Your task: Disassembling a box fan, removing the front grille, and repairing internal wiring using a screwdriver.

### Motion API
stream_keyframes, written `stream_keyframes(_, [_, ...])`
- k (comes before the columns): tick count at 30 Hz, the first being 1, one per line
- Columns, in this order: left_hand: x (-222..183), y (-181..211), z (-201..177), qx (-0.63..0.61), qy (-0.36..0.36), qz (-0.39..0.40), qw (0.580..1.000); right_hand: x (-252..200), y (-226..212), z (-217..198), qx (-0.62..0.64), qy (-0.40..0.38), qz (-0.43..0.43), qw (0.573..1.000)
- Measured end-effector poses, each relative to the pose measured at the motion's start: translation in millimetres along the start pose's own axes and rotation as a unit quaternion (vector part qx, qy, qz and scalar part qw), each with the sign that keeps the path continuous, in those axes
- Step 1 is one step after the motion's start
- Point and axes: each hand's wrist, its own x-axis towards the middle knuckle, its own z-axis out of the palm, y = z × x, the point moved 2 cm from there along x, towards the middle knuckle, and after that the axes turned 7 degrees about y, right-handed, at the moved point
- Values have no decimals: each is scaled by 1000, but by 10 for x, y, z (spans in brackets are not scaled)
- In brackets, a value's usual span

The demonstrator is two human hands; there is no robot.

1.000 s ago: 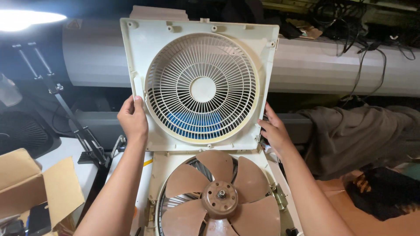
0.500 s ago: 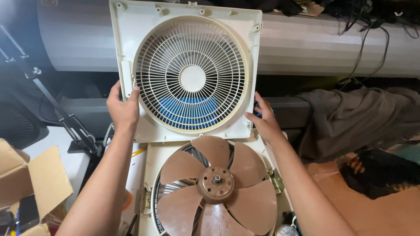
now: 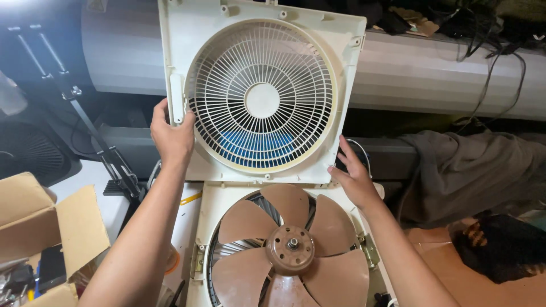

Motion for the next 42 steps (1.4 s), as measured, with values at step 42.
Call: stream_keyframes(42, [-2579, 1115, -873, 223, -528, 337, 747, -2038, -254, 277, -426, -35, -235, 873])
